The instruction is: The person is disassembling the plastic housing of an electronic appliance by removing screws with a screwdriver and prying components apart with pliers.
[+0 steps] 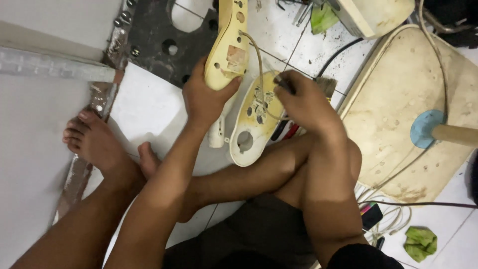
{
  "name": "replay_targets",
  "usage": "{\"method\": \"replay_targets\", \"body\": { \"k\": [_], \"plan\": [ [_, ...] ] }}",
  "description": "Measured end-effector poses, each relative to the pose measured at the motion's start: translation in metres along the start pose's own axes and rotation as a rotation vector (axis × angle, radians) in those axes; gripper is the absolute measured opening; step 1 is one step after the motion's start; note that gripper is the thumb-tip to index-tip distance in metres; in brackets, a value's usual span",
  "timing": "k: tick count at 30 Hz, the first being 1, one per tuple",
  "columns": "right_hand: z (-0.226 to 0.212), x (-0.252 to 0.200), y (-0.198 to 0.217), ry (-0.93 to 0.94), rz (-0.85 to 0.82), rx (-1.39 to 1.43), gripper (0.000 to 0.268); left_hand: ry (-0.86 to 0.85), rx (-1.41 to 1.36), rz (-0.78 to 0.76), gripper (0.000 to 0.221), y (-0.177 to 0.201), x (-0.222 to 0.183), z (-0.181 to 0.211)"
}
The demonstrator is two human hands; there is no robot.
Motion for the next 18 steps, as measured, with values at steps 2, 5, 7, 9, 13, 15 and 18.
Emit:
{"method": "replay_targets", "body": {
  "k": [2,5,7,9,13,15,18],
  "plan": [
    [-0.01,0.0,-0.001,0.006,0.057,0.201,0.041,0.037,-0.005,-0.011,0.087,0.009,0.001,0.012],
    [-0.024,0.002,-0.014,0.06,0.233,0.698,0.03,0.064,0.001,-0.061,0.085,0.018,0.0,0.031],
    [-0.014,0.016,-0.037,-0.014,0.192,0.97,0.074,0.076,0.089,-0.1,0.09,0.023,-0.001,0.045],
    [-0.018,0.014,-0.051,-0.016,0.255,1.085,0.063,0.055,0.147,-0.118,0.091,0.031,-0.006,0.068],
    [-0.033,0.009,-0.059,-0.013,0.317,1.446,0.042,-0.212,0.444,-0.077,0.083,0.04,-0.025,0.118],
    [-0.002,0.032,-0.08,-0.06,0.272,1.596,0.036,-0.488,0.56,0.072,0.082,0.03,-0.037,0.118],
    [0.017,0.053,-0.097,-0.118,0.219,1.74,0.031,-0.89,0.716,0.286,0.058,0.018,-0.056,0.133]
  ]
}}
Point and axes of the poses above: each hand's wrist, its own x-axis towards the middle knuckle, its own y-axis out of the back of the hand, z = x × y, the point moved 4 cm from there along x, towards the middle knuckle, and after that the axes turned 5 degrees about y, right-handed, at the moved point
